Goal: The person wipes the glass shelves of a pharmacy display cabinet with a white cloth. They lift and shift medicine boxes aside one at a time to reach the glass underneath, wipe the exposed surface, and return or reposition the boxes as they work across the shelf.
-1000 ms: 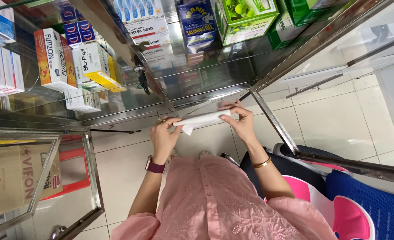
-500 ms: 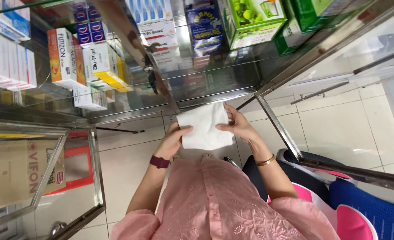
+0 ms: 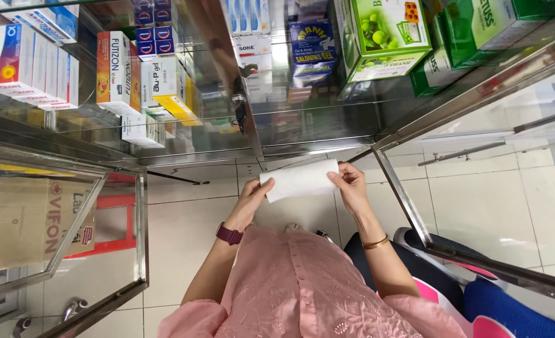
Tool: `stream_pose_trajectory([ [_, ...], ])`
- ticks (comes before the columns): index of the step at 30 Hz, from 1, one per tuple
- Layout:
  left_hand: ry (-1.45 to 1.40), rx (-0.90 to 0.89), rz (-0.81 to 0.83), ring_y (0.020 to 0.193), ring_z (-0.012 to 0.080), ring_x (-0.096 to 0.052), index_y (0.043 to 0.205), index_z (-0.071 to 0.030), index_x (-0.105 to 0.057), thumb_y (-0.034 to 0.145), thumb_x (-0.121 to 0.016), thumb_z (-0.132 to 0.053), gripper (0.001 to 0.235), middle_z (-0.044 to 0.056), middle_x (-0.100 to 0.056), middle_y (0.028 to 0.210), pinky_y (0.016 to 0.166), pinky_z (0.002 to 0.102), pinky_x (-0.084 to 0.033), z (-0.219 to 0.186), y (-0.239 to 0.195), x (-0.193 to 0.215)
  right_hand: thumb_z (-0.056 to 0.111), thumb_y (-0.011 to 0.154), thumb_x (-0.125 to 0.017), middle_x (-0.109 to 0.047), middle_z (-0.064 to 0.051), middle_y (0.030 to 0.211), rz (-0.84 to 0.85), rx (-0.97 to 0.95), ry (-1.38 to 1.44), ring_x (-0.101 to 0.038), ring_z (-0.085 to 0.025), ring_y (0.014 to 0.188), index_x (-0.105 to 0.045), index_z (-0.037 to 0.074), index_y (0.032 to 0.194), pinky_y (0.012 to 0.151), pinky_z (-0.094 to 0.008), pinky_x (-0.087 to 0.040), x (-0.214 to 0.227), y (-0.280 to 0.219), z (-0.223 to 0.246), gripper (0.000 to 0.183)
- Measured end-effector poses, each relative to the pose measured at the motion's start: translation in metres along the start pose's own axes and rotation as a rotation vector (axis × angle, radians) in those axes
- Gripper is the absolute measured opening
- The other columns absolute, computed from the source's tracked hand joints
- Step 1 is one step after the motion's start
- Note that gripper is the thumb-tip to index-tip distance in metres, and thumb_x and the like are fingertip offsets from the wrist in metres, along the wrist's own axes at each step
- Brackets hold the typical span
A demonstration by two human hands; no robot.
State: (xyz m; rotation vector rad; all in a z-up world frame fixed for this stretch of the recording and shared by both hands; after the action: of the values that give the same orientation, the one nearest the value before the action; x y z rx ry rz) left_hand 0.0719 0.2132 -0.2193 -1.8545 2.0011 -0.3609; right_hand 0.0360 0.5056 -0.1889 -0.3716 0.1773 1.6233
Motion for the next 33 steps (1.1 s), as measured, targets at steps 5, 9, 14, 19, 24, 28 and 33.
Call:
stream_pose_trajectory([
  [5, -0.135, 0.085, 0.01, 0.072, 0.0106, -0.055, 0.086, -0.015, -0.058, 0.097, -0.071, -0.037, 0.028, -0.003, -0.056, 0.078, 0.061, 0.026, -0.045, -0.03, -0.015, -0.017, 0.004, 0.094, -0.074, -0.069, -0.003, 0.096, -0.022, -0.12, -0.039, -0.066, -0.011, 0.084, -0.055, 0.001, 0.125, 0.074, -0.026, -0.056, -0.028, 0.001, 0.018, 0.036],
  [9, 0.469, 0.031, 0.025, 0.079, 0.0143, -0.07, 0.113, -0.018, -0.068, 0.093, -0.07, -0.028, 0.023, 0.009, -0.074, 0.094, 0.067, 0.029, -0.054, -0.084, -0.039, -0.03, -0.005, 0.081, -0.078, -0.069, -0.009, 0.109, 0.075, -0.229, -0.155, -0.067, -0.016, 0.097, -0.033, 0.006, 0.152, 0.081, -0.028, -0.058, -0.034, -0.003, 0.016, 0.086],
  [14, 1.354, -0.978, 0.025, 0.087, 0.0181, -0.071, 0.1, -0.012, -0.07, 0.092, -0.071, -0.025, 0.015, 0.014, -0.072, 0.122, 0.073, 0.031, -0.057, -0.147, -0.067, -0.055, -0.009, 0.074, -0.079, -0.065, -0.012, 0.128, 0.149, -0.123, -0.112, -0.066, -0.019, 0.11, -0.036, 0.01, 0.151, 0.093, -0.032, -0.06, -0.055, -0.003, 0.056, 0.091],
  [19, 1.427, -1.594, 0.04, 0.088, 0.0182, -0.069, 0.093, -0.007, -0.072, 0.091, -0.071, -0.026, 0.019, 0.016, -0.068, 0.133, 0.072, 0.03, -0.056, -0.21, -0.114, -0.085, -0.012, 0.071, -0.077, -0.059, -0.009, 0.146, 0.224, 0.022, -0.174, -0.064, -0.018, 0.12, -0.068, 0.002, 0.124, 0.1, -0.034, -0.059, -0.033, 0.007, 0.066, 0.056],
  [24, 1.524, -1.928, 0.109, 0.091, 0.0218, -0.07, 0.093, -0.005, -0.075, 0.091, -0.066, -0.02, 0.018, 0.021, -0.066, 0.132, 0.079, 0.029, -0.058, -0.23, -0.148, -0.113, -0.013, 0.086, -0.072, -0.062, -0.016, 0.155, 0.21, 0.112, -0.066, -0.058, -0.014, 0.098, -0.078, 0.002, 0.118, 0.09, -0.029, -0.051, 0.01, 0.008, 0.061, 0.036],
  [28, 1.572, -1.997, 0.168, 0.091, 0.0247, -0.072, 0.085, -0.002, -0.073, 0.089, -0.064, -0.022, 0.022, 0.023, -0.066, 0.132, 0.077, 0.03, -0.059, -0.224, -0.152, -0.124, -0.01, 0.086, -0.077, -0.065, -0.018, 0.145, 0.347, 0.228, -0.027, -0.065, -0.018, 0.116, -0.074, 0.004, 0.11, 0.1, -0.033, -0.054, -0.01, -0.004, 0.09, 0.028],
  [33, 1.55, -1.951, 0.171, 0.09, 0.0227, -0.07, 0.092, -0.001, -0.071, 0.093, -0.065, -0.016, 0.016, 0.027, -0.063, 0.139, 0.077, 0.028, -0.058, -0.217, -0.146, -0.12, -0.001, 0.096, -0.073, -0.076, -0.015, 0.107, 0.321, 0.108, 0.127, -0.074, -0.02, 0.092, -0.06, 0.006, 0.125, 0.073, -0.028, -0.063, 0.015, -0.016, 0.082, 0.032],
])
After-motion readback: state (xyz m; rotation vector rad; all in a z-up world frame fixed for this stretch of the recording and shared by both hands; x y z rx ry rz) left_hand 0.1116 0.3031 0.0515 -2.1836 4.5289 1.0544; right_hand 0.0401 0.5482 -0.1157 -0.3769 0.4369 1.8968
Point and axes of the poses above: each hand's wrist, its own y-axis towards the middle knuckle, its own x-axis out of the back of the hand, z = x × y, the point moved 7 cm from there along y, towards the middle knuckle
